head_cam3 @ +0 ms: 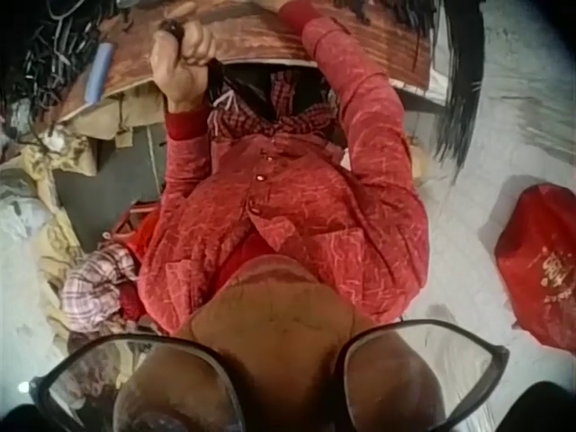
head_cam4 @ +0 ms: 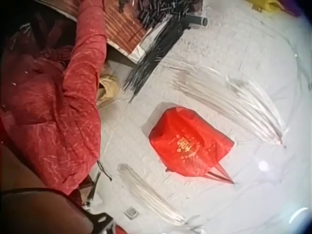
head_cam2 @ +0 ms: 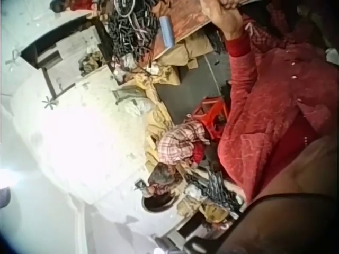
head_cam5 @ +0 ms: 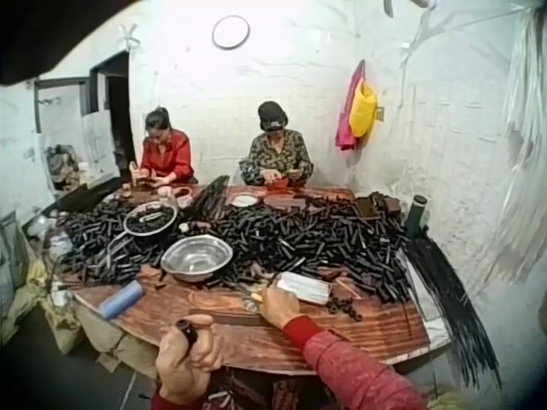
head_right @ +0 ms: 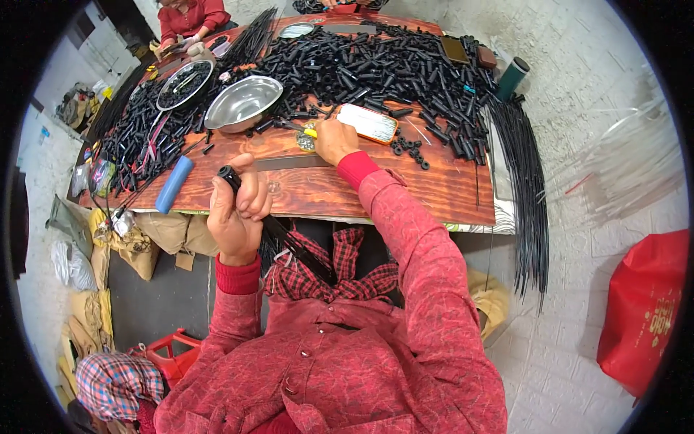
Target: Assembling small plastic components and metal rods onto wire harnesses at an assembly workstation.
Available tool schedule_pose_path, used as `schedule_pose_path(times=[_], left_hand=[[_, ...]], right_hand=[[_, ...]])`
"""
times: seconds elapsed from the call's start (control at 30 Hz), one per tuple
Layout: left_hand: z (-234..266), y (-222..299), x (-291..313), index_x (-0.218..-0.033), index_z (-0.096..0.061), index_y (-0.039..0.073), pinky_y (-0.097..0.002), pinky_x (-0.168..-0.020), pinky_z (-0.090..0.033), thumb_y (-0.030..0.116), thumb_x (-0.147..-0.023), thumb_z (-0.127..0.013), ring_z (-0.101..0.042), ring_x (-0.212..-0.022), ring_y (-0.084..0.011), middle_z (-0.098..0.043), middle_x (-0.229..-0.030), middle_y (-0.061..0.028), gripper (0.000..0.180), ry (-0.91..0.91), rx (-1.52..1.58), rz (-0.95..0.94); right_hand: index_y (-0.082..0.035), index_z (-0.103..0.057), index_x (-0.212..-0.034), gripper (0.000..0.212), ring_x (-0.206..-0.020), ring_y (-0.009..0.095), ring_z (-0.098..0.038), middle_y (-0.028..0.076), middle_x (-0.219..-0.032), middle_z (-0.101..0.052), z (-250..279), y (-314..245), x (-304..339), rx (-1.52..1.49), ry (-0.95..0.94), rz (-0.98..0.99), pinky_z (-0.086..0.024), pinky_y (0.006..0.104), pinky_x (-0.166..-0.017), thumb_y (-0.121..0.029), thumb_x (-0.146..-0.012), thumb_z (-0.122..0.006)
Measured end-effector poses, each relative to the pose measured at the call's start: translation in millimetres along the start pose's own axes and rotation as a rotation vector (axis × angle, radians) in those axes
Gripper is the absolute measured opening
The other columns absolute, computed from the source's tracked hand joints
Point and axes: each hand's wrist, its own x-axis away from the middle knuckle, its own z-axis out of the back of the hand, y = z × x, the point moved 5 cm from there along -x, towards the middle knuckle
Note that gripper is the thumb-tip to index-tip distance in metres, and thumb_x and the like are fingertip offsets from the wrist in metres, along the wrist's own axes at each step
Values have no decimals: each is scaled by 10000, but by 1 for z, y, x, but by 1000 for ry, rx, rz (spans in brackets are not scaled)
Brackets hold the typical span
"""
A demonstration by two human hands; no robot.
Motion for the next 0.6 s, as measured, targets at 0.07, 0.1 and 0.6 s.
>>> schedule_pose_path(times=[0.07,0.1,0.6], left_hand=[[4,3,1,-1301,-493,-35,-215,-490,-250,400,-1049,-392,-279,-554,-50,-330,-681,42,512,30,-9,-3],[6,4,2,-1291,-493,-50,-218,-498,-260,391,-1048,-405,-291,-559,-49,-344,-685,39,512,51,-15,1],[4,1,-2,-1297,-484,-42,-210,-479,-254,384,-1049,-397,-281,-544,-50,-328,-670,45,501,31,-32,25]], right_hand=[[-81,-729,-905,228,-789,360,-687,191,-821,-698,-3,-6,-3,53,34,51,-543,470,-701,-276,-822,-645],[-81,-729,-905,228,-789,360,-687,191,-821,-698,-6,-8,-5,55,28,61,-543,470,-701,-276,-822,-645],[-35,-697,-882,270,-772,368,-686,206,-826,-695,-4,-15,-2,77,54,59,-539,476,-690,-287,-787,-675]])
